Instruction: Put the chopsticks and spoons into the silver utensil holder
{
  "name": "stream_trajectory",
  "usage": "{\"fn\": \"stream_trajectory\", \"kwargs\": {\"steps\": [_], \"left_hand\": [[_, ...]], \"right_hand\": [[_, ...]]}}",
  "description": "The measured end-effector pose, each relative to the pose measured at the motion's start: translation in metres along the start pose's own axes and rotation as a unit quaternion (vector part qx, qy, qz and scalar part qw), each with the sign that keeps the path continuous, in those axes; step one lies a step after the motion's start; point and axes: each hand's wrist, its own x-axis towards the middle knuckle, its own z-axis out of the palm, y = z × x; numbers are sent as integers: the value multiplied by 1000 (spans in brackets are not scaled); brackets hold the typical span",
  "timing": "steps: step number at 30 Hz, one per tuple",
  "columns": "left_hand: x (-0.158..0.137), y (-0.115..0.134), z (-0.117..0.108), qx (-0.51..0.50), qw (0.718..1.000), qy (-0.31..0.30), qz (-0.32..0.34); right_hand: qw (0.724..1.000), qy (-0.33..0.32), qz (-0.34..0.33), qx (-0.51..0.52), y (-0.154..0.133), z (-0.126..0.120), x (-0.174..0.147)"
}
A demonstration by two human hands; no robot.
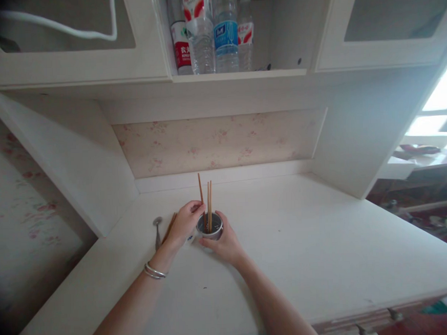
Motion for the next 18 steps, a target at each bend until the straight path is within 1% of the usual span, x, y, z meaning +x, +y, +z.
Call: {"fn": "stream_trajectory", "kwargs": {"steps": [4, 7, 11, 14, 16, 18], "left_hand": [[-5, -11, 5, 23, 999, -28, -20], [-5, -16, 7, 16, 999, -43, -24], [-8, -15, 7, -42, 998, -33, -41], [-17, -11, 3, -90, 994, -41, -55], [-28, -9, -1, -129, 988, -67, -56], [-39, -8, -4, -171, 977, -114, -59]], "right_hand": [[1000, -6, -2, -12, -1, 0, 0], [1000, -10, -6, -5, -3, 0, -1], [1000, -13, -8, 8, -6, 0, -1], [1000, -13, -13, 3, -9, -1, -1], [1000, -16, -14, 6, -11, -1, -2], [999, -23, -15, 18, -12, 0, -2]]}}
